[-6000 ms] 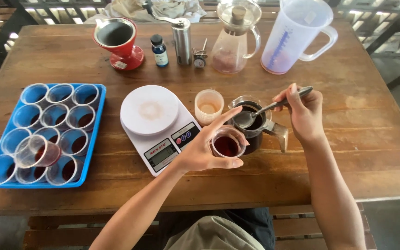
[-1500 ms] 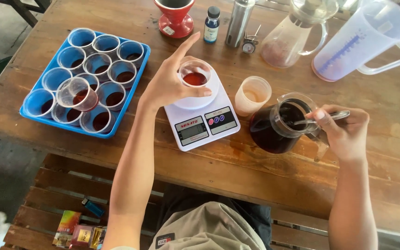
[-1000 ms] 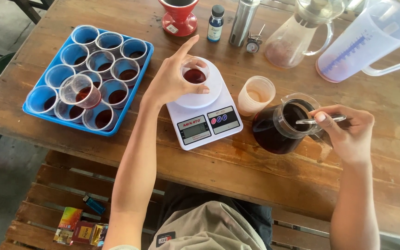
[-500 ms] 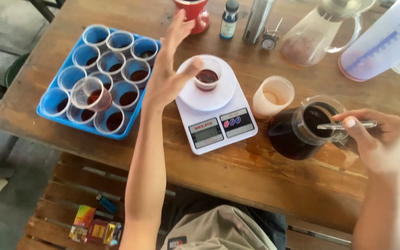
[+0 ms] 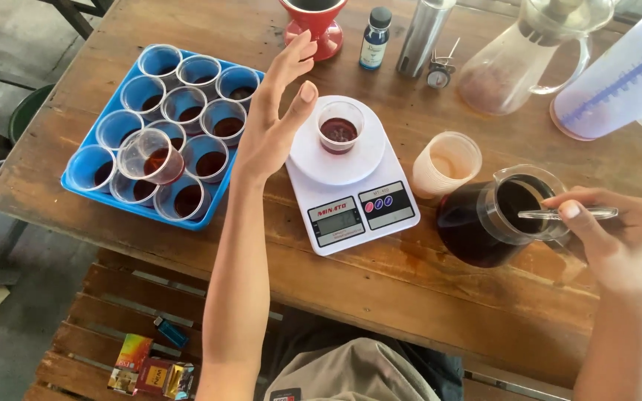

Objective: Preparing beverage samples by pouring liquid into a beaker and then spooning it into small sample cups on a tray.

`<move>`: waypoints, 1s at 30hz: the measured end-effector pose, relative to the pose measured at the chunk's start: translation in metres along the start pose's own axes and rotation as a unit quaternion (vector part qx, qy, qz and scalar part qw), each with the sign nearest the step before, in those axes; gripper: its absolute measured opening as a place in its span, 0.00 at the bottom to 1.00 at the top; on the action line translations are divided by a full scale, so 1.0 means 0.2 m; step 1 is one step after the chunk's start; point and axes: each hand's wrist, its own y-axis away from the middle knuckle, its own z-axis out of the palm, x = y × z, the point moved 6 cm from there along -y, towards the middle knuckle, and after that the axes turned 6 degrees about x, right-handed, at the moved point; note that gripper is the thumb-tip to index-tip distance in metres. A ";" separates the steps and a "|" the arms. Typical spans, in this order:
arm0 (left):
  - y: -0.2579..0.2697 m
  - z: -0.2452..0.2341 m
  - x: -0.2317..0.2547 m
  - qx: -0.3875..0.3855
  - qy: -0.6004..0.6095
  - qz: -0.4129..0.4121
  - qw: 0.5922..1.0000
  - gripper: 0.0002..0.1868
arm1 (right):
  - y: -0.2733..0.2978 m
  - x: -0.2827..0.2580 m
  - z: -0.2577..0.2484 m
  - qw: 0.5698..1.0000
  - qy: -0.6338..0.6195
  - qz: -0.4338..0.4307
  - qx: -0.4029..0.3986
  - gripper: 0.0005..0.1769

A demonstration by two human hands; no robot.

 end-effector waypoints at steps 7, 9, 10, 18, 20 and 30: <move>0.00 0.01 0.00 -0.012 -0.012 0.000 1.000 0.40 | 0.00 -0.06 0.03 1.000 -0.006 0.004 -0.023 0.17; -0.01 0.02 0.00 -0.027 -0.052 0.022 0.998 0.40 | 0.00 -0.05 0.01 1.000 -0.004 0.007 0.004 0.18; -0.01 0.02 0.00 -0.027 -0.052 0.023 0.998 0.40 | 0.00 -0.01 -0.01 1.000 -0.004 0.006 0.004 0.18; 0.01 0.06 -0.05 -0.103 -0.143 -0.040 0.984 0.54 | -0.03 0.17 -0.11 0.993 -0.021 -0.083 0.080 0.31; 0.01 0.07 -0.05 -0.112 -0.146 -0.050 0.982 0.56 | -0.03 0.04 -0.05 0.995 -0.002 -0.086 0.053 0.28; 0.01 0.12 -0.14 -0.150 -0.146 -0.035 0.977 0.58 | -0.09 -0.14 0.14 0.986 -0.007 0.080 -0.149 0.38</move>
